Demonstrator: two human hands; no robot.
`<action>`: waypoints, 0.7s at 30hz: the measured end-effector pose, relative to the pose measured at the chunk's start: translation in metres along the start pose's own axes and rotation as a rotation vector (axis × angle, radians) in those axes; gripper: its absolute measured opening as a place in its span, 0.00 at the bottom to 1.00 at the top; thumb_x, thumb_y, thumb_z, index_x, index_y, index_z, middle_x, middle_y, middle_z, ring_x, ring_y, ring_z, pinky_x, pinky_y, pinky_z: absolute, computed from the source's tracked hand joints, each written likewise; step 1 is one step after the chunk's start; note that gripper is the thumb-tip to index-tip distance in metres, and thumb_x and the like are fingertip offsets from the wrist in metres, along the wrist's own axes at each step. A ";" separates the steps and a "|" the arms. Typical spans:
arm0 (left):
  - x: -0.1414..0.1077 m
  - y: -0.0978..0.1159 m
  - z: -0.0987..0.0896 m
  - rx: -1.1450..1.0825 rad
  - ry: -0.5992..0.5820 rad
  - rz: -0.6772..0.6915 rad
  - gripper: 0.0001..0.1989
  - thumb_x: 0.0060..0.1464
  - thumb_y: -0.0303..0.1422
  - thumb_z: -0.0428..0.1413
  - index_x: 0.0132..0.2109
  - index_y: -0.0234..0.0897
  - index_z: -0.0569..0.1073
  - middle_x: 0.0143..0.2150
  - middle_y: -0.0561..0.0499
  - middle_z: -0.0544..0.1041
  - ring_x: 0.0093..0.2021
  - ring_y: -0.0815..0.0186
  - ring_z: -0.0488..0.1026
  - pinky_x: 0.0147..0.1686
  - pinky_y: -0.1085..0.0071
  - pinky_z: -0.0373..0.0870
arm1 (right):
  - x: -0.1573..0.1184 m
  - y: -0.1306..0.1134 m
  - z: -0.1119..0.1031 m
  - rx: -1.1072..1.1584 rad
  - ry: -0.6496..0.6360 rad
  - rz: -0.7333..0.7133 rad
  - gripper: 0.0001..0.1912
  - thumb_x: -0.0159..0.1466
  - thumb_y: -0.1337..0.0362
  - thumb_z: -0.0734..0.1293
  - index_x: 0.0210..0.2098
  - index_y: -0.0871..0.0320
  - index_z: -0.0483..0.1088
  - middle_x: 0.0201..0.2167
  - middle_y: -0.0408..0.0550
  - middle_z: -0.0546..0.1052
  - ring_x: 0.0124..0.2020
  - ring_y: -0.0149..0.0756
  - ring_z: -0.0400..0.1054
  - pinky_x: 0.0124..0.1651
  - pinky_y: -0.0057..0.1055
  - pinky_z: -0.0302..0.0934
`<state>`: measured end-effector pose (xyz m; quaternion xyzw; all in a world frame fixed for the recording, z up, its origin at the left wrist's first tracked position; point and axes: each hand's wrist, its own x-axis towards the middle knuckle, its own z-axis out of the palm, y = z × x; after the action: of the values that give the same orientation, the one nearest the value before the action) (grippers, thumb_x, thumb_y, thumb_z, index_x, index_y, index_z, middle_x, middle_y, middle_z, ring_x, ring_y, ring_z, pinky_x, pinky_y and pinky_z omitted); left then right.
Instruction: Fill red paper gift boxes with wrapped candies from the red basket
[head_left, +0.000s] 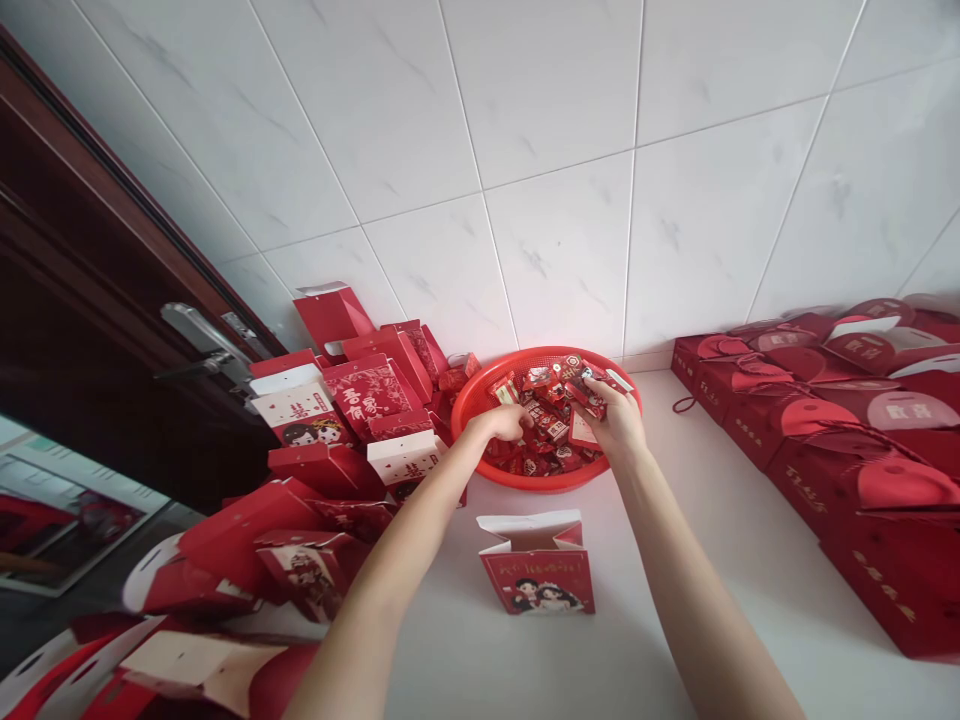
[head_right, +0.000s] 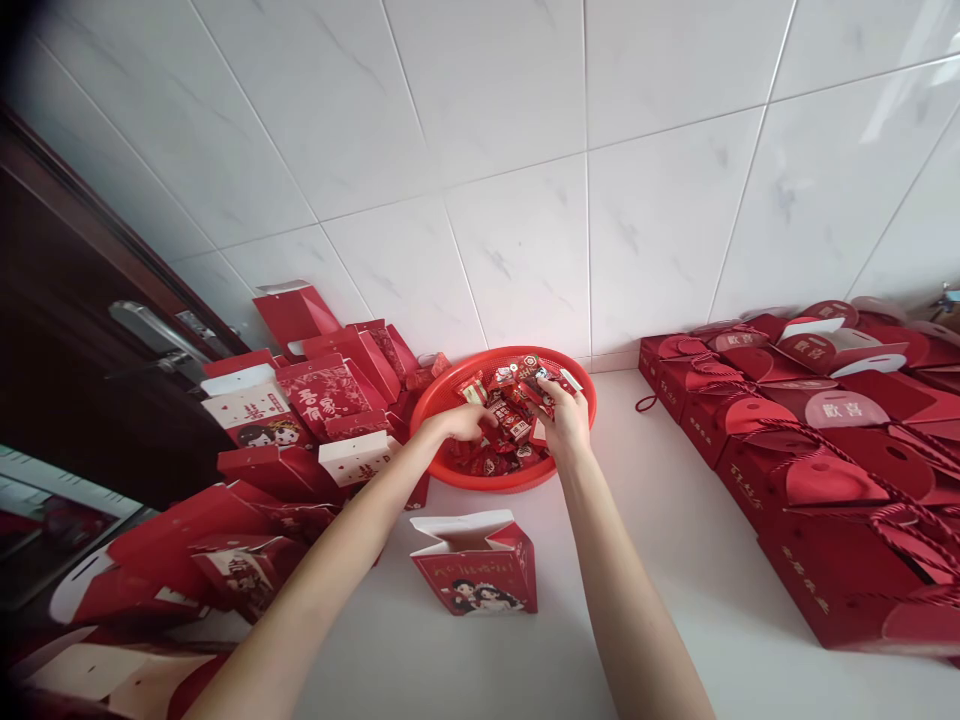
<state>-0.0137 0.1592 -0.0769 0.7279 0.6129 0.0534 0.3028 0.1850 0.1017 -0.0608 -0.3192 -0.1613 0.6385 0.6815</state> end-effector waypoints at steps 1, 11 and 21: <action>0.000 0.002 0.000 0.030 -0.026 -0.009 0.16 0.33 0.17 0.61 0.32 0.38 0.80 0.33 0.49 0.83 0.38 0.54 0.79 0.38 0.68 0.74 | 0.000 0.000 0.000 0.002 0.003 0.003 0.11 0.47 0.72 0.75 0.27 0.55 0.71 0.28 0.40 0.80 0.37 0.39 0.80 0.37 0.30 0.76; 0.001 0.001 -0.004 0.150 -0.001 -0.109 0.18 0.35 0.15 0.61 0.36 0.37 0.81 0.42 0.43 0.83 0.43 0.52 0.79 0.44 0.64 0.72 | -0.002 -0.002 0.003 0.001 0.052 0.018 0.10 0.48 0.72 0.74 0.27 0.56 0.71 0.29 0.40 0.80 0.34 0.38 0.79 0.35 0.31 0.74; 0.009 -0.019 -0.021 0.133 0.145 -0.122 0.12 0.64 0.38 0.58 0.50 0.35 0.75 0.53 0.44 0.77 0.52 0.58 0.75 0.53 0.53 0.73 | 0.000 -0.002 0.004 0.010 0.065 0.024 0.10 0.50 0.72 0.74 0.27 0.55 0.69 0.28 0.40 0.80 0.31 0.37 0.78 0.36 0.33 0.74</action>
<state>-0.0376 0.1764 -0.0718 0.7020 0.6785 0.0466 0.2114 0.1837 0.1030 -0.0567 -0.3382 -0.1323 0.6366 0.6803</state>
